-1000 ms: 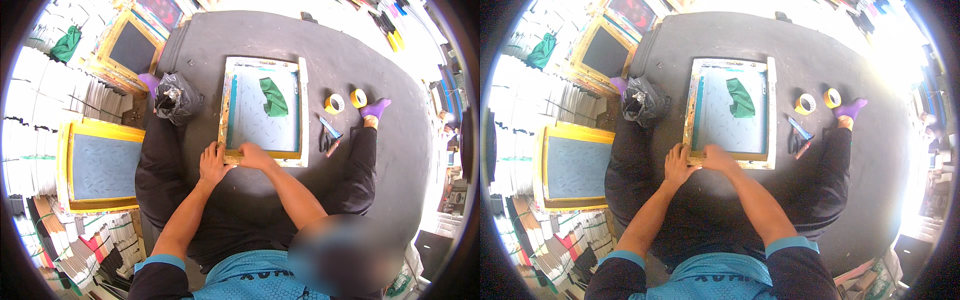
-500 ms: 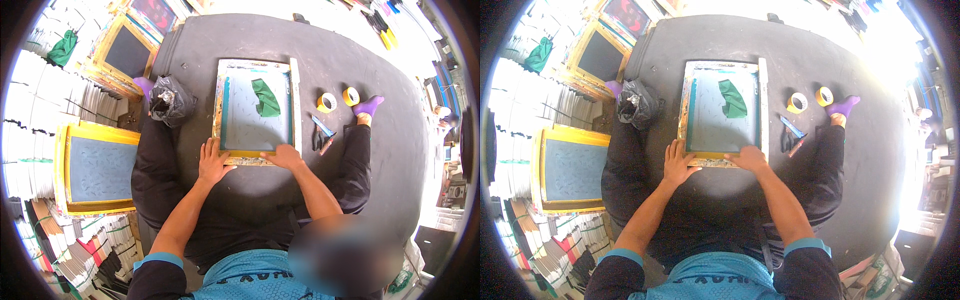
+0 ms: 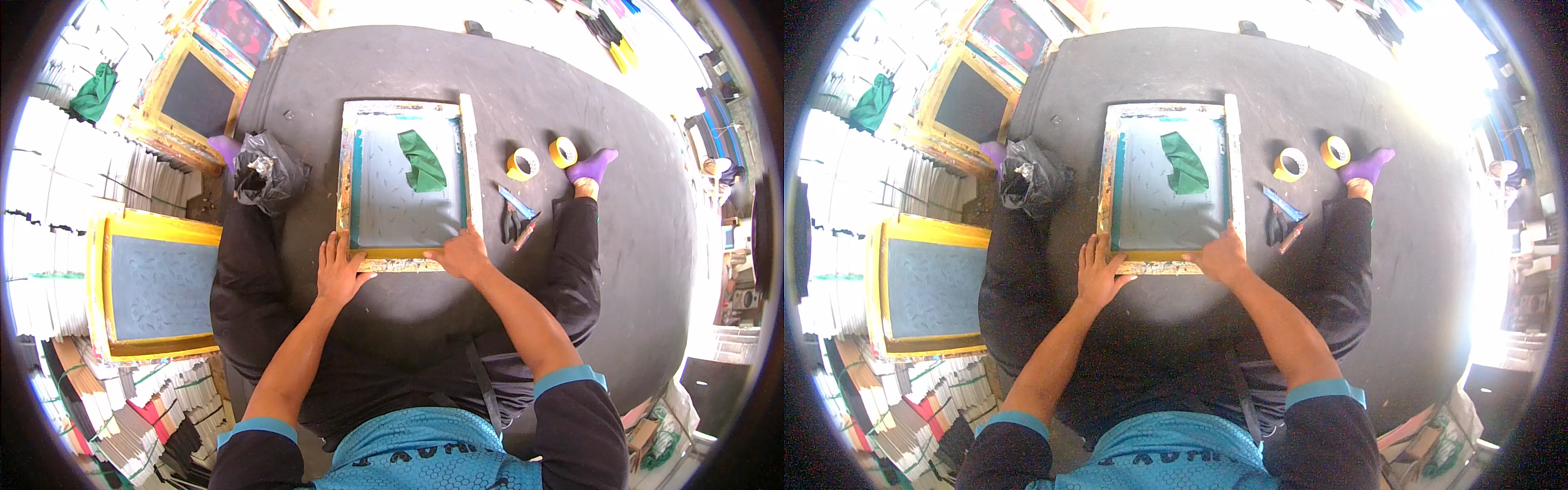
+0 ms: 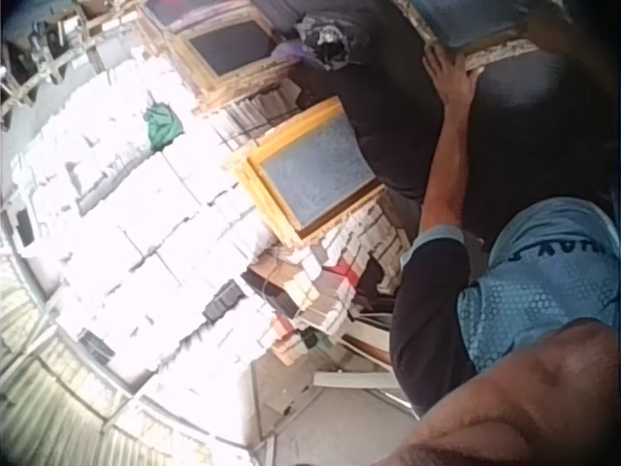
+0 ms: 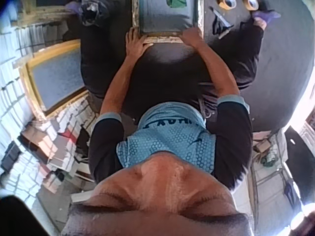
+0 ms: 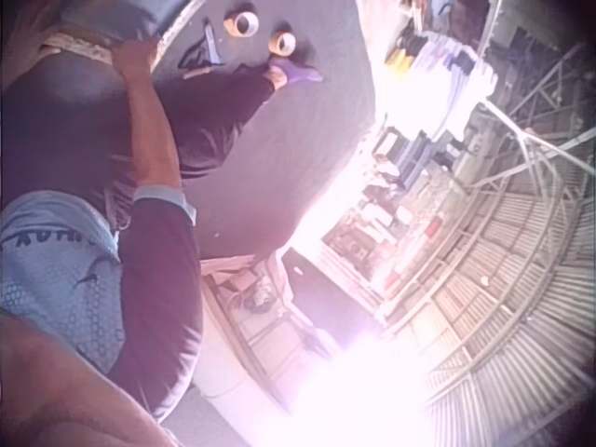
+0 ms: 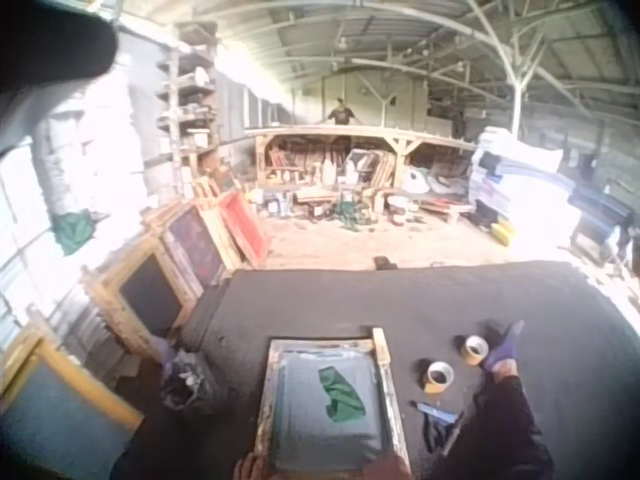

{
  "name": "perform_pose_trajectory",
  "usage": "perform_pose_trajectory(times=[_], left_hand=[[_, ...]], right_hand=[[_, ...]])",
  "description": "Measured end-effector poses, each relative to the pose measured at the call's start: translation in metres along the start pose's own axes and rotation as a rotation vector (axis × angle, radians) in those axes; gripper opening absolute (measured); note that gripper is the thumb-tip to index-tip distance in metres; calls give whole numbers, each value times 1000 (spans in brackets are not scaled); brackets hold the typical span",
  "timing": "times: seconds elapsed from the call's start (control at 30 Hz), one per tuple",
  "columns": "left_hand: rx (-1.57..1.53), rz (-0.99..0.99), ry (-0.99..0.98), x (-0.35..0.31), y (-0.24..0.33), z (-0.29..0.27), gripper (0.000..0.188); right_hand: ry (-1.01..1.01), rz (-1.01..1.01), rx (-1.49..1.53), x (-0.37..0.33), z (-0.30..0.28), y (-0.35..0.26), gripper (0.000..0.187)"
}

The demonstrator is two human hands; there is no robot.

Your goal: The person sits on the floor and applies yellow tape to the edges of a screen printing frame. They smooth the tape along the frame, cut it with a utility knife, and continue taping the remaining sides.

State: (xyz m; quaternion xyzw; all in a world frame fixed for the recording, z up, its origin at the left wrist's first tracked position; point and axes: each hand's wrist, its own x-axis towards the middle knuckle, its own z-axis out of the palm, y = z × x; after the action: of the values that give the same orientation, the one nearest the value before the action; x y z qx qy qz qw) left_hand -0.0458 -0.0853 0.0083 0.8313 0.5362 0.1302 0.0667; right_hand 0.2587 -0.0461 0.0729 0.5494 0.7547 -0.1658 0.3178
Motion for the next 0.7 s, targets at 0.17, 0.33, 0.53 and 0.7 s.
perform_pose_trajectory(times=[0.17,0.33,0.53,0.7], left_hand=[[-5,9,14,0,-1,1,57],[18,32,47,-3,-2,3,60],[-7,138,40,2,4,3,56],[33,212,2,8,6,14,49]], right_hand=[[68,-22,-145,-10,1,9,86],[131,12,-17,-19,3,12,79],[488,-34,241,-20,24,53,59],[425,-246,55,-34,36,48,60]])
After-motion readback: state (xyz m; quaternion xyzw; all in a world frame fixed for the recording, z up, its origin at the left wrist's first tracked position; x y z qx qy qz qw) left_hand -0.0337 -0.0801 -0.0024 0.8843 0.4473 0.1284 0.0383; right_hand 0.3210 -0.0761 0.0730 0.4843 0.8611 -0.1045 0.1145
